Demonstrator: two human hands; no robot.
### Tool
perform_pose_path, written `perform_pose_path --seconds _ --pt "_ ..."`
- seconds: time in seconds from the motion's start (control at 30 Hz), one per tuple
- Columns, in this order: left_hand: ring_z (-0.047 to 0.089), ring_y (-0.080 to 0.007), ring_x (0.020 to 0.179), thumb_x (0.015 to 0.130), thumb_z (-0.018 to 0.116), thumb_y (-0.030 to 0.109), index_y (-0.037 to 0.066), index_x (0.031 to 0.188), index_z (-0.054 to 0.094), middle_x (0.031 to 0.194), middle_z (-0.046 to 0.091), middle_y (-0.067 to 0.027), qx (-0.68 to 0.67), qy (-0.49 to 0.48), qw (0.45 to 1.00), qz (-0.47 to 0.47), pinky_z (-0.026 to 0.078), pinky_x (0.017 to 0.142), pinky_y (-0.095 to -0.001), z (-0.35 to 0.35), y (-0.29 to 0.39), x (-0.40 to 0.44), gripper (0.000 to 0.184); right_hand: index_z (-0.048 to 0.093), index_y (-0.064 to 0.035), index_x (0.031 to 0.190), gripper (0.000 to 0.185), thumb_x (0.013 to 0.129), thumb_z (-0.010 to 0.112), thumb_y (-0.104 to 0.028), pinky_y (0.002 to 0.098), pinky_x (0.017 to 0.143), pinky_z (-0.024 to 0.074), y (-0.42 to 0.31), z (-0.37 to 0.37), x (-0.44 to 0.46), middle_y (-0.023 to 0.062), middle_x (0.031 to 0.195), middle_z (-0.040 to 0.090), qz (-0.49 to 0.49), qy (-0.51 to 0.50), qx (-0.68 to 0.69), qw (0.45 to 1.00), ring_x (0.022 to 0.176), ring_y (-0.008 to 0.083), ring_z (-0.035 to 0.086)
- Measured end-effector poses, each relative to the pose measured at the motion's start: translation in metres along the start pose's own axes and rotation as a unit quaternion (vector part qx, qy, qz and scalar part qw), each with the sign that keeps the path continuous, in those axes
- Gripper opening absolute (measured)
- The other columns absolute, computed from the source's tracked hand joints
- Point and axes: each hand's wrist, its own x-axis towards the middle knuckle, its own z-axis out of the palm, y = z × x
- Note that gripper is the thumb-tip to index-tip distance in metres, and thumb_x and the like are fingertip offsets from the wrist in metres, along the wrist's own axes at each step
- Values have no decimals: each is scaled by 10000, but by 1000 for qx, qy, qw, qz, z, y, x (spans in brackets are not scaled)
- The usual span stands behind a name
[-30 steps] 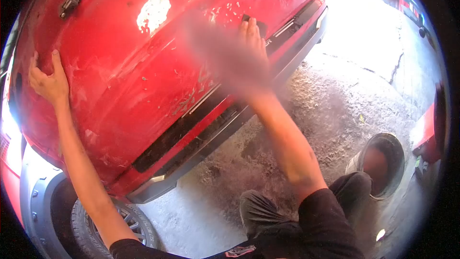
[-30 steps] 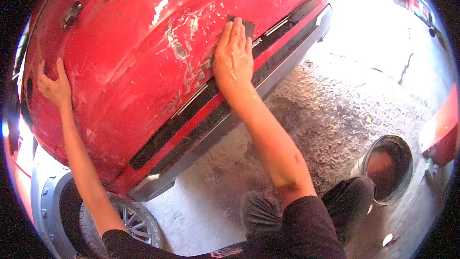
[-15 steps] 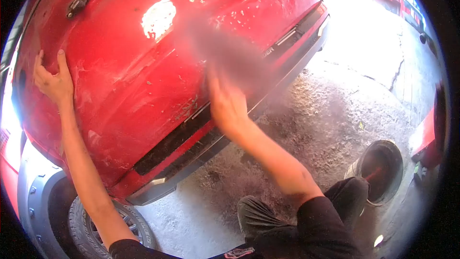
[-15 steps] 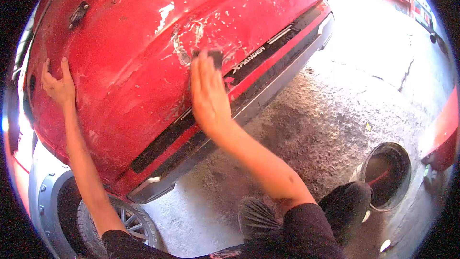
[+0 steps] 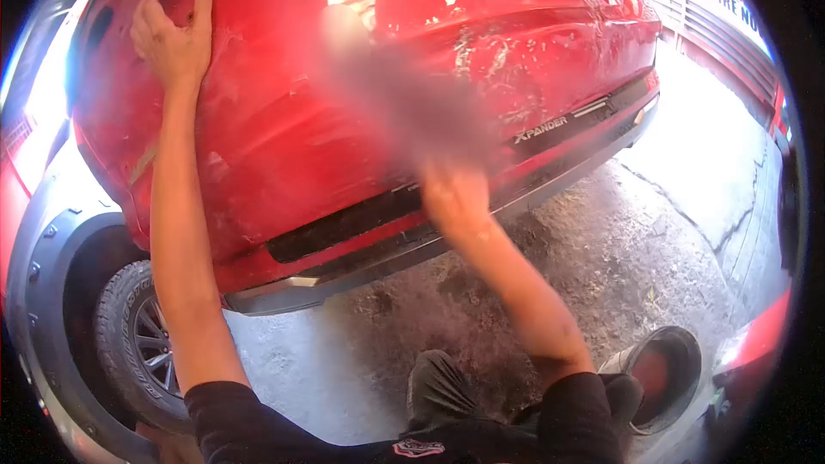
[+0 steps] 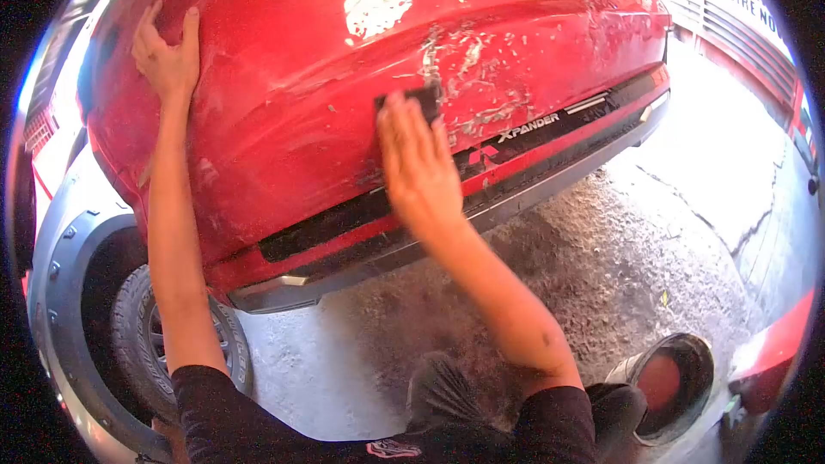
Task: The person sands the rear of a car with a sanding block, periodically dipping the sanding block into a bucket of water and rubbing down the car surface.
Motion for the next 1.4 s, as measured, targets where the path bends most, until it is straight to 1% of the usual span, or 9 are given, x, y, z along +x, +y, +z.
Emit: perform_pose_path --seconds 0.03,0.1,0.3,0.4,0.6,0.77,1.07,1.23,1.4 --pt "523 -367 1324 881 757 514 89 1341 623 1399 599 -171 -12 4 1000 0 365 1134 -500 2 -2 -1 640 431 42 1519 577 958 466 -90 518 1194 350 8 -10 21 213 1628 370 59 36 121 990 1477 362 415" --pt "518 -360 1330 880 756 515 99 1347 621 1403 593 -171 -36 11 999 0 363 1136 -502 6 -7 -1 640 428 52 1516 581 955 471 -91 521 1190 358 9 -14 45 220 1627 364 94 60 42 993 1478 380 405" --pt "578 -356 1262 872 767 508 100 1310 648 1321 650 -171 4 30 1000 3 409 1105 -479 5 -4 0 610 421 43 1528 602 952 485 -116 516 1196 345 -70 -8 23 199 1649 335 -42 -5 92 995 1507 358 366" --pt "499 -431 1298 874 741 230 28 1341 551 1399 545 -233 -23 -8 999 -41 397 1106 -511 -16 17 3 543 424 30 1533 611 944 506 -111 524 1203 327 -49 -9 12 180 1653 339 -62 -30 115 991 1515 330 363" --pt "628 -340 1199 869 770 512 104 1273 674 1265 691 -154 -13 26 998 59 460 1060 -454 14 -34 2 582 369 33 1558 630 950 489 -76 530 1224 282 -32 7 -21 201 1677 264 -29 -65 141 987 1544 358 290" --pt "604 -342 1253 896 735 544 80 1286 689 1332 671 -157 0 10 1000 28 435 1090 -448 14 -24 1 607 400 72 1515 588 958 470 -105 533 1193 345 -44 -5 26 255 1637 317 -10 38 109 993 1491 387 374" --pt "587 -357 1271 906 728 541 48 1282 684 1343 660 -179 36 -12 998 54 417 1101 -456 8 -25 2 621 383 135 1476 553 951 463 -20 563 1170 361 65 9 -18 337 1561 384 287 37 22 957 1425 462 427" --pt "573 -351 1282 893 744 534 50 1267 690 1330 667 -170 6 -12 998 61 400 1114 -456 12 -32 5 613 447 119 1461 557 948 504 -92 536 1192 334 -16 1 -46 306 1576 400 254 -46 -13 966 1452 386 438" --pt "585 -342 1255 867 775 511 72 1253 697 1301 679 -152 38 -15 997 68 425 1090 -459 17 -41 4 590 475 111 1436 526 964 495 -119 550 1170 361 73 17 -35 295 1540 447 329 14 -142 934 1410 384 479"
